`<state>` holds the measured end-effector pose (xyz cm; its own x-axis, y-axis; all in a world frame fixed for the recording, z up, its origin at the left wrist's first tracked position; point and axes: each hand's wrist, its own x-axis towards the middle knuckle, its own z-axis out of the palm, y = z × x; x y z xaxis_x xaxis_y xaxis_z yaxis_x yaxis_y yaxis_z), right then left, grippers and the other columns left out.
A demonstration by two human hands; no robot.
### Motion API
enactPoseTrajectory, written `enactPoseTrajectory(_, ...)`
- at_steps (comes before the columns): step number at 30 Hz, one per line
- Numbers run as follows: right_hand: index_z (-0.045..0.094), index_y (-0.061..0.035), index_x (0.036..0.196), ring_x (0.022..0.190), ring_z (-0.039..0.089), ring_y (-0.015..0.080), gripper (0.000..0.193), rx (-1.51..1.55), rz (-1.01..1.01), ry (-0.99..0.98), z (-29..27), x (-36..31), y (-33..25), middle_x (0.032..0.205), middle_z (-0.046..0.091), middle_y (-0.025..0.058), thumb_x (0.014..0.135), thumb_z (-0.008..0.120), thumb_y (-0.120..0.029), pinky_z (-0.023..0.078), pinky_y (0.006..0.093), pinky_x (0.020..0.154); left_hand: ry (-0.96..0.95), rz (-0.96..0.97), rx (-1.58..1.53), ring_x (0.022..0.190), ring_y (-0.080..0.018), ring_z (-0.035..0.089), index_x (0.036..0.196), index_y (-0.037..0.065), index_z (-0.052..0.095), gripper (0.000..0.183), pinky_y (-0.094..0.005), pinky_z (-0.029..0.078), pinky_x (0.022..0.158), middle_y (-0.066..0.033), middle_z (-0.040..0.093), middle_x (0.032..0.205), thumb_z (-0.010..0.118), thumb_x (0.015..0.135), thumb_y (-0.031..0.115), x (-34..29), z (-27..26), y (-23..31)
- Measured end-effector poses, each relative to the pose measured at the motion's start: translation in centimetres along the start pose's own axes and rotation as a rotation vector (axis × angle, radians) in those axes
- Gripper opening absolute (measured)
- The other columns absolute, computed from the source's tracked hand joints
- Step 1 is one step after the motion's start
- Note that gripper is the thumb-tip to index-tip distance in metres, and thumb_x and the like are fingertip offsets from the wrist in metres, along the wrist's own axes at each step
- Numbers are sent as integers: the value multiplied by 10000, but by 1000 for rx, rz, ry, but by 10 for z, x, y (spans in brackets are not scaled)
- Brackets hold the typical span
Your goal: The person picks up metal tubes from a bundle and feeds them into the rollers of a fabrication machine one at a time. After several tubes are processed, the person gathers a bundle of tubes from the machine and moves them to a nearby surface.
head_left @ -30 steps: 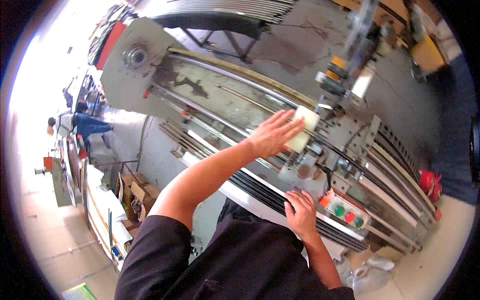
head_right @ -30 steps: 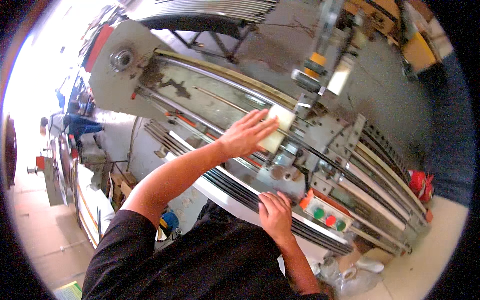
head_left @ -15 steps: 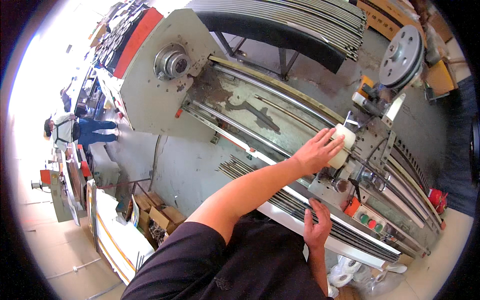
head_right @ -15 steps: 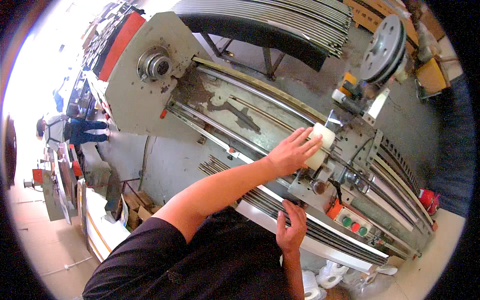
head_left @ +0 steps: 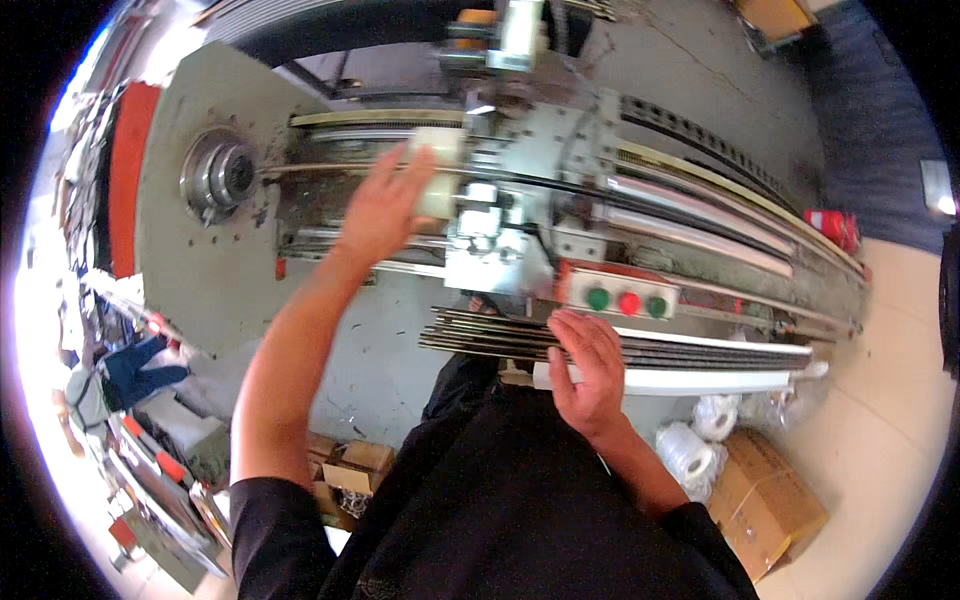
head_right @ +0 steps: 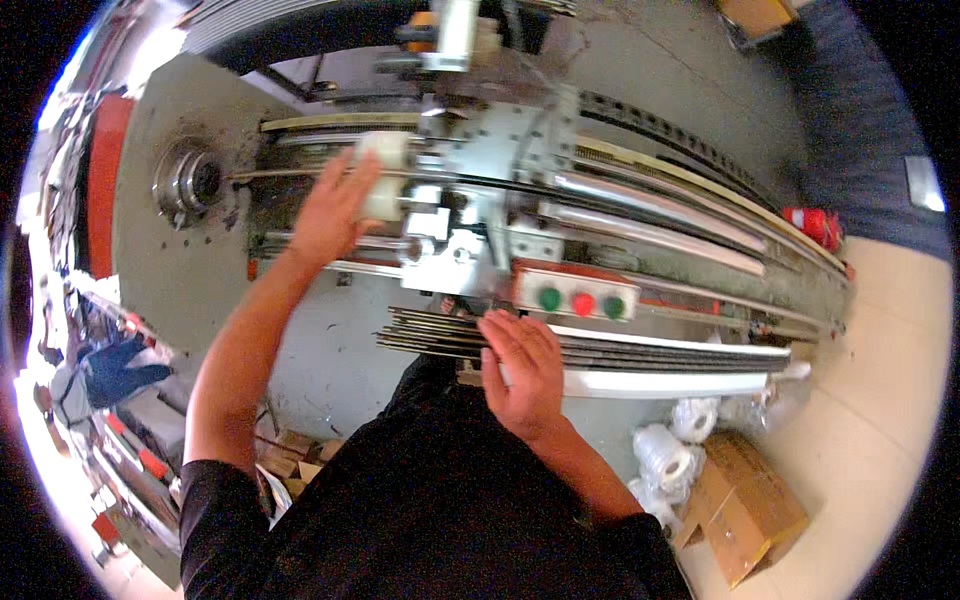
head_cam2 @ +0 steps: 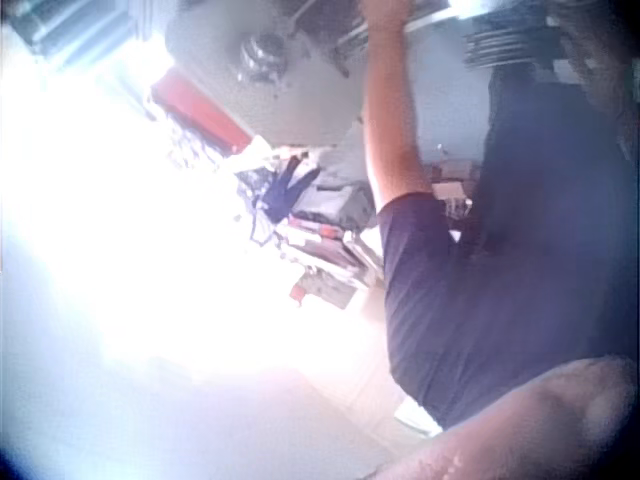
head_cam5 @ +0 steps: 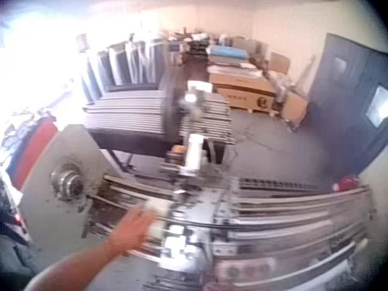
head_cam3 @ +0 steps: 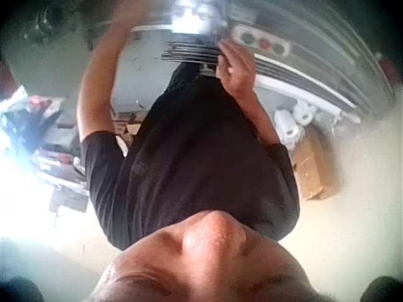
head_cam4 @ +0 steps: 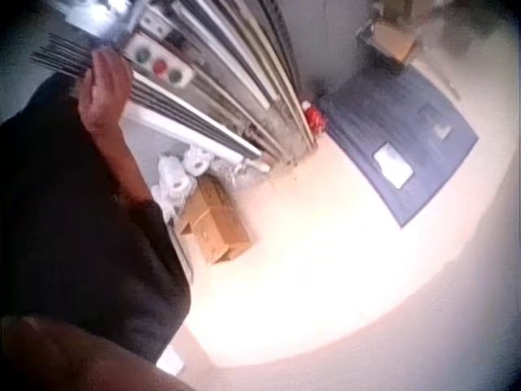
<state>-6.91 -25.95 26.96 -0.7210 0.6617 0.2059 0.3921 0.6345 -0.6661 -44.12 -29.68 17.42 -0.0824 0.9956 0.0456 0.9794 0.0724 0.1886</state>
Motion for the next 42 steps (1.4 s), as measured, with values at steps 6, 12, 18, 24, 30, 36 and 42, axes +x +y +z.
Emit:
enactPoseTrajectory(6, 634, -3, 1407, 1350, 629, 344, 462, -168, -195, -74, 45, 6, 17, 1422, 673, 177, 960, 668, -116, 399, 513, 1210, 5, 22, 77, 1597, -419, 278, 1658, 75, 347, 932, -535, 254, 1322, -131, 332, 1735, 813, 884, 305, -37, -10, -77)
enactPoseTrajectory(12, 456, 45, 1546, 1420, 521, 491, 669, -134, 162, -195, 23, 34, 54, 1518, 575, 262, 1009, 676, -287, 356, 589, 1244, 17, 14, 43, 1598, -440, 269, 1633, 41, 387, 904, -566, 246, 1317, -160, 334, 1731, 812, 867, 263, -36, -10, -82)
enactPoseTrajectory(18, 447, 8, 1598, 1543, 388, 441, 799, -449, 578, 276, -150, 60, 281, 1628, 457, 279, 1074, 556, -585, 301, 523, 1277, 84, 29, 64, 1594, -425, 294, 1626, 46, 399, 914, -562, 265, 1311, -147, 351, 1727, 833, 841, 221, -36, -8, -79)
enactPoseTrajectory(24, 437, 25, 1608, 1597, 310, 394, 840, -495, 671, 62, -270, 15, 494, 1685, 396, 251, 1109, 351, -646, 169, 454, 1327, 119, -107, 43, 1533, -368, 425, 1536, 76, 511, 832, -516, 339, 1283, -101, 475, 1657, 866, 783, 85, -43, -3, -62)
enactPoseTrajectory(30, 441, 1, 1616, 1607, 298, 372, 807, -532, 649, 2, -266, 9, 511, 1699, 387, 220, 1120, 332, -627, 142, 459, 1336, 117, -94, 71, 1504, -334, 464, 1556, 100, 481, 876, -489, 341, 1277, -98, 538, 1580, 850, 765, 42, -55, -18, -53)
enactPoseTrajectory(36, 456, -36, 1619, 1603, 301, 369, 737, -563, 634, 22, -257, 13, 485, 1699, 398, 197, 1141, 323, -580, 141, 480, 1334, 200, -325, 108, 1517, -331, 440, 1552, 54, 461, 850, -471, 323, 1295, -116, 534, 1563, 783, 769, -15, -41, -4, -68)
enactPoseTrajectory(42, 456, 19, 1599, 1578, 340, 390, 737, -648, 561, -17, -267, 13, 496, 1668, 423, 243, 1146, 335, -550, 159, 505, 1323, 160, -385, 122, 1516, -279, 456, 1409, 91, 618, 566, -462, 311, 1298, -94, 615, 1504, 713, 852, 54, -22, 13, -96)
